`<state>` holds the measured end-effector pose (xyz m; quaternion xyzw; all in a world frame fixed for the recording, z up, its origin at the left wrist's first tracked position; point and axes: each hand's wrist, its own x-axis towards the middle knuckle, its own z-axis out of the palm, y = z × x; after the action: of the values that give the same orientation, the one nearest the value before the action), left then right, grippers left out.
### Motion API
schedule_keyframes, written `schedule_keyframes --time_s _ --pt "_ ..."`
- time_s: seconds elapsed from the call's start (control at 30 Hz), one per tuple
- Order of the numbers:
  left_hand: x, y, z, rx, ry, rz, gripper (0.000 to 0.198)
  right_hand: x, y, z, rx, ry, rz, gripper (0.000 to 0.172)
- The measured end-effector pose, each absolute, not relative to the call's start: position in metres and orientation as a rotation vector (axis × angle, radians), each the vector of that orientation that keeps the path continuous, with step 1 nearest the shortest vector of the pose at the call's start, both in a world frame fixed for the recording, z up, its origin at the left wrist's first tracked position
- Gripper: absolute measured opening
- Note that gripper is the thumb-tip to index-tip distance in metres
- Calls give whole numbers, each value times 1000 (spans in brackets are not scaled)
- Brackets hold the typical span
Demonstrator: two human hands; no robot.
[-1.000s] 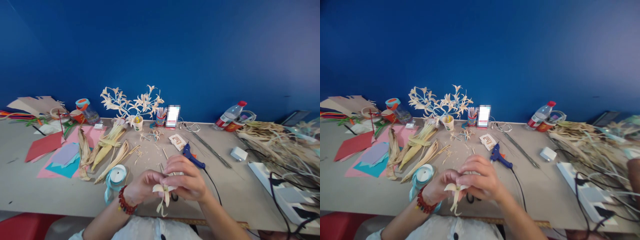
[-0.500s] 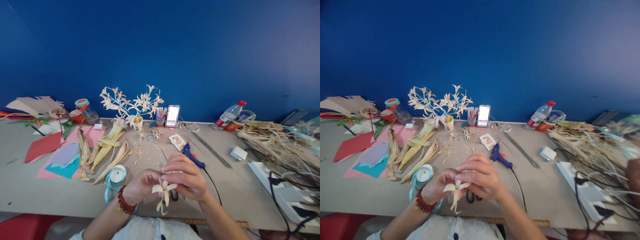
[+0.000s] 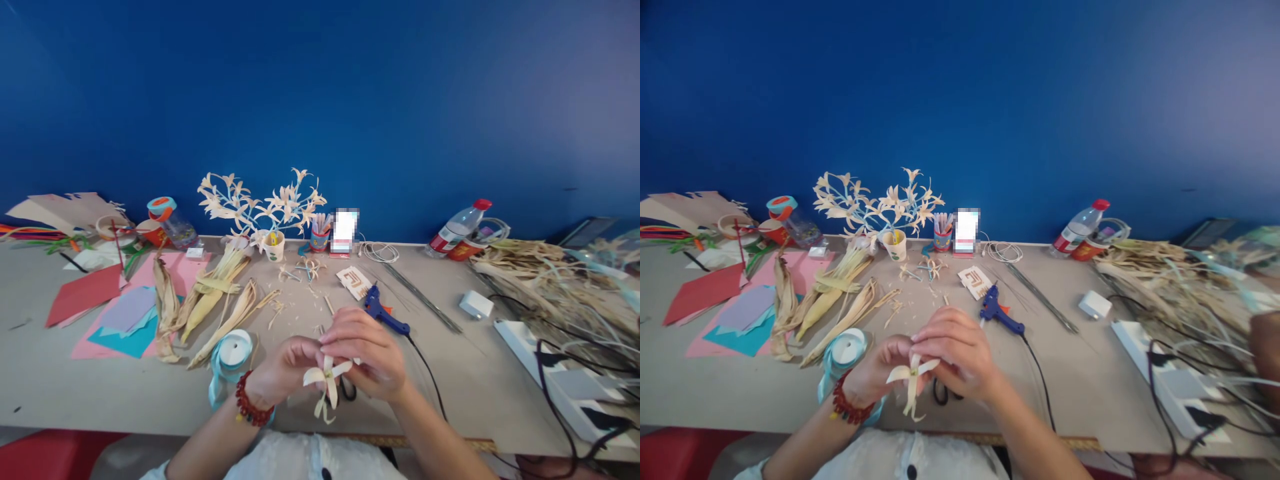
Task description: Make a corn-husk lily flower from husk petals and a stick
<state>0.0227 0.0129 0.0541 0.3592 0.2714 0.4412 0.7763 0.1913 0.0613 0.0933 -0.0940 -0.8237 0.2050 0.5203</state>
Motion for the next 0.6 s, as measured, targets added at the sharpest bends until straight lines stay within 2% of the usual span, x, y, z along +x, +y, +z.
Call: schedule_keyframes --time_s 0.13,0.27,0.4,0.6 --pt "23 16 51 807 592 1014 30 192 62 81 -277 -1958 504 24" --pt "20 24 44 983 668 1250 17 193 58 59 -688 -1873 581 41" --pt "16 33 35 1246 749 1457 6 188 48 38 -838 -1693 720 20" --pt "20 38 28 1400 883 1474 12 175 43 21 -753 -1753 772 17"
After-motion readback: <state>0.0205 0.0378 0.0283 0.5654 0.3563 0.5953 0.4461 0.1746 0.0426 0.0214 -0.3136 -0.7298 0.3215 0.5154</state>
